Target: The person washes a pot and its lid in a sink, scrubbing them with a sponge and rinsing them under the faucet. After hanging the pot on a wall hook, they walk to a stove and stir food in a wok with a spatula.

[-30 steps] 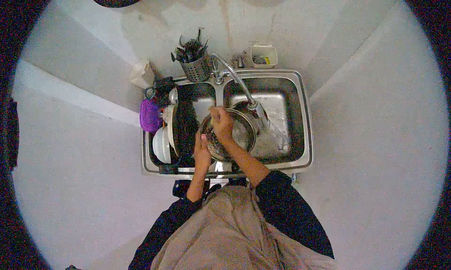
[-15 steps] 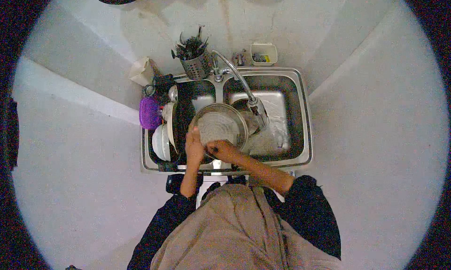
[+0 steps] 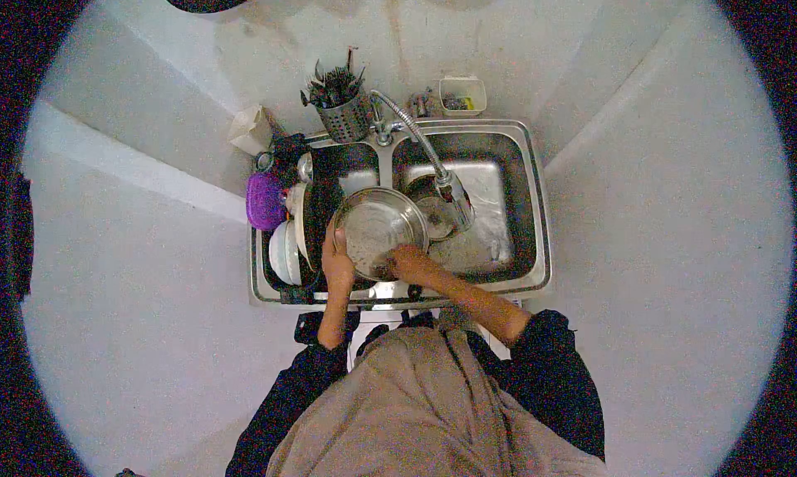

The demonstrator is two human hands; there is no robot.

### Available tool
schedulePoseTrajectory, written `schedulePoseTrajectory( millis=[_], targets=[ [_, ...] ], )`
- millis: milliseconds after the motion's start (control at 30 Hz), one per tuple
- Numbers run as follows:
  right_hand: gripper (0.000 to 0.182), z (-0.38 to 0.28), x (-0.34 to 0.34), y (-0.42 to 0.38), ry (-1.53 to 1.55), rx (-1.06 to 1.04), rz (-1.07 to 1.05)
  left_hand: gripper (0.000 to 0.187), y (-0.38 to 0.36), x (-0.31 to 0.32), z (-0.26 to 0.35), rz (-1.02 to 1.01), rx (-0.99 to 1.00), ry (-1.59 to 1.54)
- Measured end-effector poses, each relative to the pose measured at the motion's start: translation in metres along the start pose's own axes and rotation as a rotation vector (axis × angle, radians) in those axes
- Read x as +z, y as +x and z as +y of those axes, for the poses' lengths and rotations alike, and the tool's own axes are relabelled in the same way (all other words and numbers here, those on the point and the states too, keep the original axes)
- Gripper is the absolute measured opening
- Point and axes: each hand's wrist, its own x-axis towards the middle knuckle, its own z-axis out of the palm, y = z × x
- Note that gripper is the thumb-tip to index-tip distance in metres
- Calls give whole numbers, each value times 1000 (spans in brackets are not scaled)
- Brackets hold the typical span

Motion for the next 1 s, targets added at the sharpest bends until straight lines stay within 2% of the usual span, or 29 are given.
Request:
schedulePoseTrajectory(
  millis=[67, 167, 267, 367, 400, 467, 567, 667, 767, 800, 867, 900, 967, 1000],
  targets=[
    [25, -14, -13, -15, 195, -161, 124, 51, -5, -1, 10, 39, 12, -71],
    [15, 26, -10, 24, 65, -1, 376, 52, -3, -2, -1, 8, 39, -22],
    [12, 24, -8, 67, 173, -122, 952, 52, -16, 10, 5, -61, 26, -49],
    [10, -13, 9, 77, 676, 4, 741, 51, -16, 15, 19, -102, 36, -18],
    [14, -20, 10, 61, 624, -63, 592, 50, -14, 16, 13, -107, 24, 69],
    [22, -34, 1, 20, 514, -197, 286, 49, -3, 10, 3, -60, 50, -7],
    [10, -1, -13, 2, -31, -95, -9, 47, -5, 1, 8, 0, 75, 29],
    [10, 43, -6, 34, -253, -126, 467, 46, -9, 4, 8, 21, 50, 5],
    [16, 19, -21, 69, 161, -40, 935, 48, -15, 18, 10, -50, 44, -119],
    [17, 7, -14, 74, 303, -6, 916, 48, -15, 27, -2, -23, 99, 20],
    [19, -14, 9, 72, 582, 60, 871, 47, -15, 26, 11, -87, 54, -29],
    [21, -16, 17, 61, 610, -48, 696, 47, -13, 26, 16, -117, 31, -58],
    [23, -10, 28, 32, 653, -255, 328, 48, 0, 23, -13, -74, 52, 23],
    [23, 2, 26, 29, 490, -261, 359, 49, 4, 14, -7, -73, 60, 33]
  ],
)
